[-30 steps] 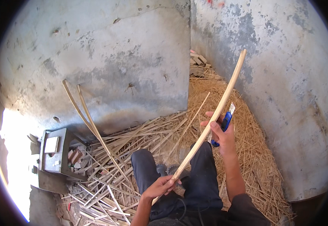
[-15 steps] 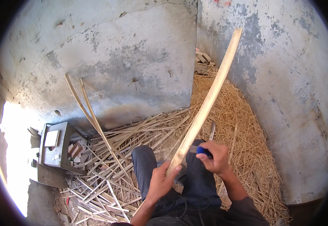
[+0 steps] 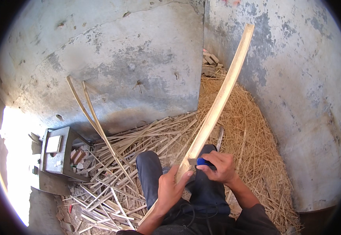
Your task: The person sits on a straw-covered floor and uses a large knife to split a long bamboo pole into thin strips. They hold the bamboo vertically and strike it with the knife to separate the layers. Later, they use a smaller blue-handled knife to shave and smooth the edges of the resulting strips.
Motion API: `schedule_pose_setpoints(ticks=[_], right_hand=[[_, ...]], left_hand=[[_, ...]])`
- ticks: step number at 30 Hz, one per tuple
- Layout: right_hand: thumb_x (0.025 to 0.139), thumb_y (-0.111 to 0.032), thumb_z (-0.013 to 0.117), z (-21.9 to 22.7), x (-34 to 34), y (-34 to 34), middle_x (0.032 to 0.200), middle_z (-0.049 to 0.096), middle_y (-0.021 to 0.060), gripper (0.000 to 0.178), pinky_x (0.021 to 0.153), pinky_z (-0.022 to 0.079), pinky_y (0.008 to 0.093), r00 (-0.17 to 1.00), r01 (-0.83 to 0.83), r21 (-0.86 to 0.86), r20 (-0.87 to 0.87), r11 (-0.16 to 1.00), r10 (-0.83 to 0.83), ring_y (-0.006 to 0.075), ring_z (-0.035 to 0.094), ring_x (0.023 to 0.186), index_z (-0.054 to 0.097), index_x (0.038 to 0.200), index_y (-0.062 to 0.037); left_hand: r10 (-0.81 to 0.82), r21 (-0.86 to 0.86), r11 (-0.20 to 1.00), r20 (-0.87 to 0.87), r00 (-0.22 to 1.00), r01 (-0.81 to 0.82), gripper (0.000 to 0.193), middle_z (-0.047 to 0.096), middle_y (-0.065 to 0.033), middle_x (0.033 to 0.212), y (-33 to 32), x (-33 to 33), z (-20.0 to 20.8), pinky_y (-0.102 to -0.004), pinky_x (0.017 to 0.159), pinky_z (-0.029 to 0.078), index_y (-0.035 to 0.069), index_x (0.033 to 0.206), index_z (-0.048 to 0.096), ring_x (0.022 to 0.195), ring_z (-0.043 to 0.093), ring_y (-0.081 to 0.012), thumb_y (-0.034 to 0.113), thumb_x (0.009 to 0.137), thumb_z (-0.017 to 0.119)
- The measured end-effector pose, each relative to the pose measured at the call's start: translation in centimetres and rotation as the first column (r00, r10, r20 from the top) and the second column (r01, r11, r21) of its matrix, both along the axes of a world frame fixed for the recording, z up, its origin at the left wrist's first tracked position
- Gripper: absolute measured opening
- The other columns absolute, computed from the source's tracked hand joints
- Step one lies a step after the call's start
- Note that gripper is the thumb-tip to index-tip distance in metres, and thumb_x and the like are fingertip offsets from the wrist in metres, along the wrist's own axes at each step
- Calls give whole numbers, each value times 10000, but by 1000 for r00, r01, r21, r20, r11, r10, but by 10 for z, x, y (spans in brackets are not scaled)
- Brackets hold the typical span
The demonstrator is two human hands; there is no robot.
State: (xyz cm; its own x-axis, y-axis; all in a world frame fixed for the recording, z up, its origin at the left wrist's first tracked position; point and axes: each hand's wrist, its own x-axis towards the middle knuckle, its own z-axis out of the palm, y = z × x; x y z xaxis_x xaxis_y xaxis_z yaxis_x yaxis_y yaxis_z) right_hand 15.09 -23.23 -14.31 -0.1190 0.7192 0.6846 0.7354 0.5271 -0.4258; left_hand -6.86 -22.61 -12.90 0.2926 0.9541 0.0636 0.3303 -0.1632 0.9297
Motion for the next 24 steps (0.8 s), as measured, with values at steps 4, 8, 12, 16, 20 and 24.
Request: schedule_pose_setpoints(ticks=[4, 8, 12, 16, 20, 24], right_hand=[[916, -432, 825, 2, 2, 1, 704, 642, 59, 384, 492, 476, 342, 999, 18, 33, 34, 999, -19, 227, 637, 543, 740, 928, -58], [910, -427, 830, 6, 2, 2, 693, 636, 55, 375, 489, 473, 340, 998, 28, 39, 52, 999, -30, 222, 631, 532, 740, 918, -63], [908, -430, 831, 6, 0, 4, 684, 631, 51, 377, 483, 468, 338, 998, 32, 69, 54, 997, -36, 218, 622, 522, 740, 918, -65], [914, -442, 822, 3, 0, 5, 678, 628, 46, 382, 475, 459, 335, 996, 34, 76, 78, 997, -40, 213, 611, 512, 739, 919, -69], [921, -452, 813, 3, -1, 6, 671, 624, 41, 385, 469, 452, 333, 994, 41, 84, 95, 996, -49, 209, 603, 503, 738, 915, -75], [920, -461, 811, 0, -2, 9, 665, 619, 34, 385, 464, 445, 327, 994, 34, 106, 98, 994, -45, 201, 600, 497, 741, 908, -82]], left_hand=[[-1, -1, 1000, -16, 1000, 1, 303, 606, -81, 647, -1, -1, 1, -322, 550, 432, -47, 1042, 687, 599, 499, -104, 250, 1025, 743], [0, -20, 1000, -16, 1000, 0, 316, 595, -82, 642, -2, -2, 2, -326, 548, 424, -49, 1027, 685, 605, 487, -100, 264, 1032, 735], [8, -4, 1000, -29, 1000, -8, 323, 576, -81, 631, -2, -4, 2, -333, 542, 411, -52, 1009, 679, 609, 467, -97, 267, 1036, 730], [1, -4, 1000, -73, 997, -1, 376, 615, -248, 664, -3, -7, 2, -428, 555, 484, -39, 968, 645, 604, 630, -451, 320, 1024, 741], [0, 0, 1000, -97, 995, 0, 382, 610, -250, 658, -3, -10, -1, -435, 551, 482, -41, 955, 637, 609, 632, -458, 320, 1025, 740], [6, 9, 1000, -88, 996, -5, 389, 613, -249, 657, -4, -13, 1, -444, 548, 481, -43, 943, 636, 603, 632, -457, 322, 1023, 741]])
